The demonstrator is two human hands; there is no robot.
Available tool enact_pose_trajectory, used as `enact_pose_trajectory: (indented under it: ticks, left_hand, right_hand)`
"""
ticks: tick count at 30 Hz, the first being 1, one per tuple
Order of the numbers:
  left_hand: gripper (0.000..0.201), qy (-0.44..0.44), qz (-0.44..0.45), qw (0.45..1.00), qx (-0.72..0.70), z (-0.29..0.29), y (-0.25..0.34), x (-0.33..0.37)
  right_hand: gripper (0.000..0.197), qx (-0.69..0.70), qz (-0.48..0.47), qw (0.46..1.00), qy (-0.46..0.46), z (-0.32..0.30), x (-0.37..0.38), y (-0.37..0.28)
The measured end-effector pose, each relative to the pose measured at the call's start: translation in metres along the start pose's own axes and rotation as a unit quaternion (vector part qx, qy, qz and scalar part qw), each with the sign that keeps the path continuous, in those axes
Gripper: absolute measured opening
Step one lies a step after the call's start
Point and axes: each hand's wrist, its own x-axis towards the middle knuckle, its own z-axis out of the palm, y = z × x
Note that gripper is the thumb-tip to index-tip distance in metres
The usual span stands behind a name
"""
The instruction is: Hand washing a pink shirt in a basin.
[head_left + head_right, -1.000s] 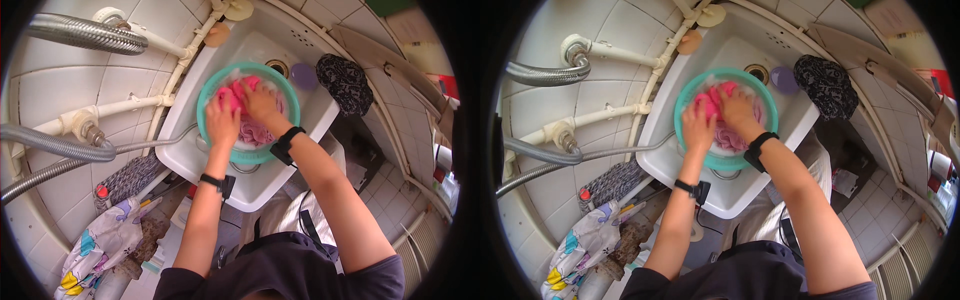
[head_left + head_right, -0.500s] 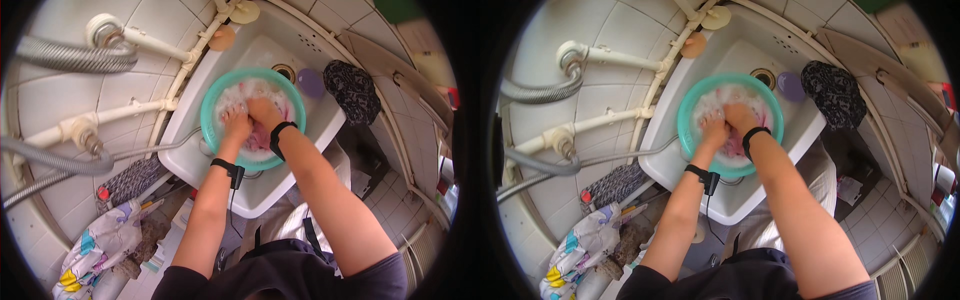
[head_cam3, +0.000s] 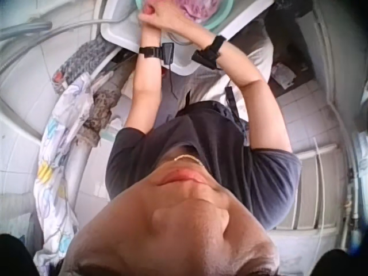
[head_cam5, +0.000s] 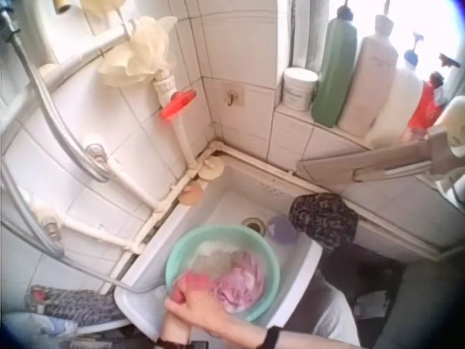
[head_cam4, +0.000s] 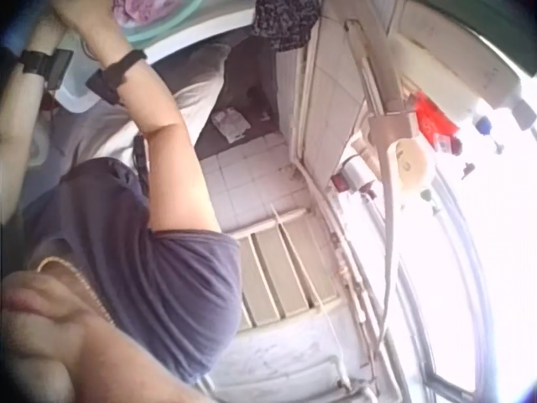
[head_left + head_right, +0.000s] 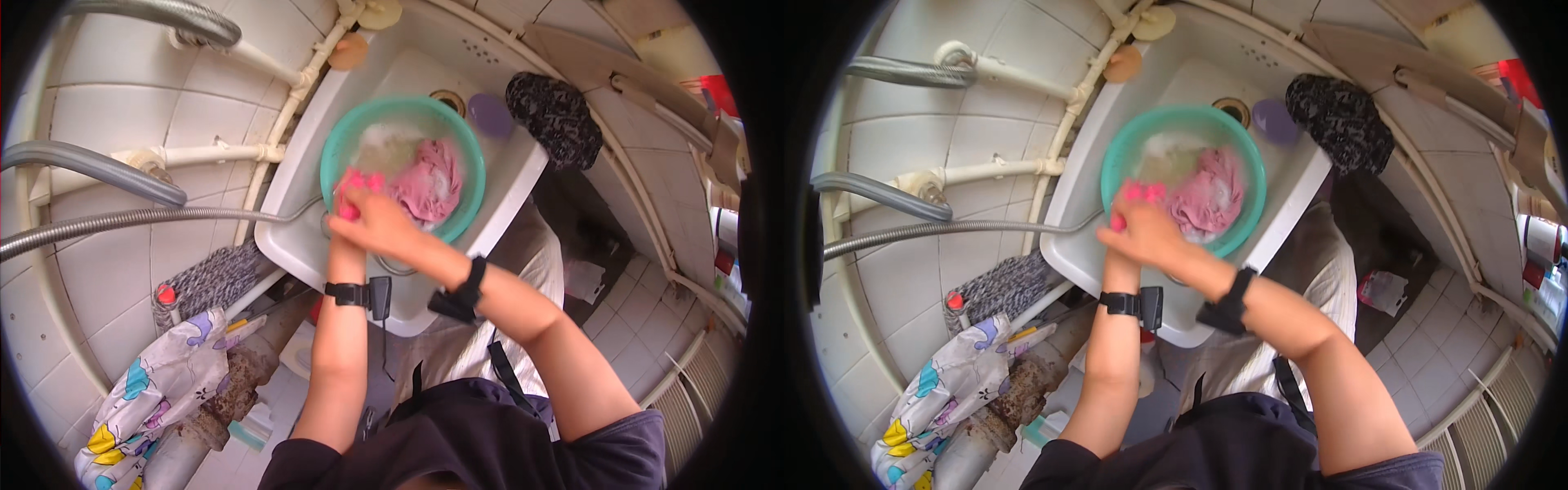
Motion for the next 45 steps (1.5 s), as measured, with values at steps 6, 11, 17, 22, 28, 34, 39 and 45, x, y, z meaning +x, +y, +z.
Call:
enact_pose_trajectory:
  ticks: [6,11,17,22,28,34,39,45]
  left_hand:
    - [0.048,0.183,0.136,0.971,-0.072,0.028,-0.05,0.026]
    - [0.047,-0.132,0.267,0.951,-0.087,0.014,-0.051,-0.018]
    - [0.044,0.136,0.09,0.985,-0.053,0.048,-0.039,0.011]
    - [0.061,0.212,0.073,0.97,0.095,0.069,-0.003,-0.004]
    - [0.067,0.238,0.225,0.392,0.86,0.029,-0.042,0.048]
    - [0.057,0.229,0.155,0.344,0.897,0.003,-0.048,0.06]
    - [0.043,0.125,-0.079,0.42,0.895,0.023,-0.044,0.077]
    - [0.046,0.205,0.005,0.798,0.567,0.056,-0.026,0.039]
  right_hand:
    - [0.028,-0.175,0.081,0.974,0.117,-0.011,0.045,0.064]
    - [0.023,-0.1,-0.004,0.99,0.103,0.02,-0.005,0.01]
    - [0.031,-0.207,0.117,0.967,0.095,-0.034,0.067,0.074]
    - [0.04,-0.198,0.185,0.958,0.099,-0.068,0.073,0.101]
    - [0.044,-0.426,0.072,0.895,0.112,-0.044,0.068,0.156]
    - [0.041,-0.353,0.193,0.898,-0.179,-0.04,0.083,0.136]
    - [0.037,-0.359,0.057,0.932,-0.022,-0.03,0.077,0.196]
    - [0.028,-0.24,0.129,0.958,0.085,-0.055,0.073,0.127]
